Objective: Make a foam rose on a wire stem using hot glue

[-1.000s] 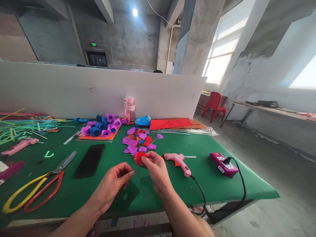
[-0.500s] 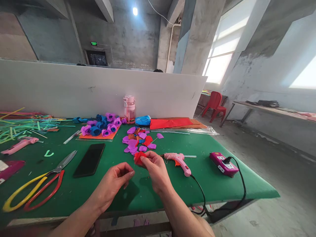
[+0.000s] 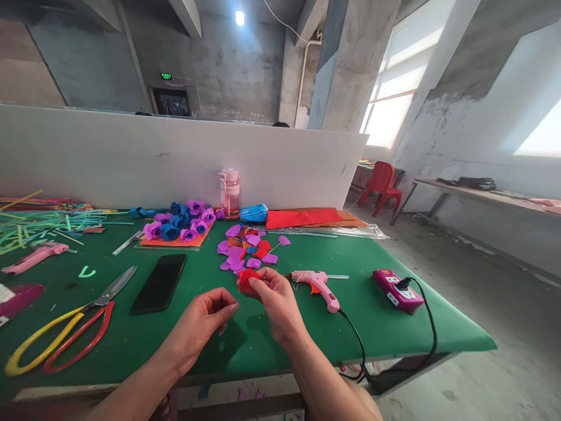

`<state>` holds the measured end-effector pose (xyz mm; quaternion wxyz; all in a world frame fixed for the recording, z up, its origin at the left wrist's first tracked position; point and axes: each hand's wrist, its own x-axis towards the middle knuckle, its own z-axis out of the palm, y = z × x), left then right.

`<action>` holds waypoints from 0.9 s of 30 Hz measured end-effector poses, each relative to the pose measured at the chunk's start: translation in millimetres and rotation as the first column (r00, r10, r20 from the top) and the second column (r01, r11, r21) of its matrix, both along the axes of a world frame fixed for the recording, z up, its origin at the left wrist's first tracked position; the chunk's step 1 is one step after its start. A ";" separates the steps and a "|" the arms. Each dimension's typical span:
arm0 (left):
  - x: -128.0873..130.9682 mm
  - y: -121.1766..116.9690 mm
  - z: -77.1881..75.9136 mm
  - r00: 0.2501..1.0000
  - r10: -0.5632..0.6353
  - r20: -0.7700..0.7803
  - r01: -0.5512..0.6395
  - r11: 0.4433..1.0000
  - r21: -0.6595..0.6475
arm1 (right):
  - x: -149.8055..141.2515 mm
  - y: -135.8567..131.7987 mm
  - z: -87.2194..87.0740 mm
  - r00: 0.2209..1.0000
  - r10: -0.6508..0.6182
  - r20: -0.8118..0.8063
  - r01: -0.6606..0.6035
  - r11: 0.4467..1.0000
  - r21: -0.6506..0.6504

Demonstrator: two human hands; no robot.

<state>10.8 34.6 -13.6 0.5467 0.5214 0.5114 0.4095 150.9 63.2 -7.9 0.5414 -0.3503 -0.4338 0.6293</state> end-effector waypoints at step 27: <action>0.6 2.9 -7.6 0.996 0.036 0.076 -0.036 0.999 -0.007 | 0.8 0.9 -8.4 0.996 0.066 -0.053 -0.071 0.992 -0.102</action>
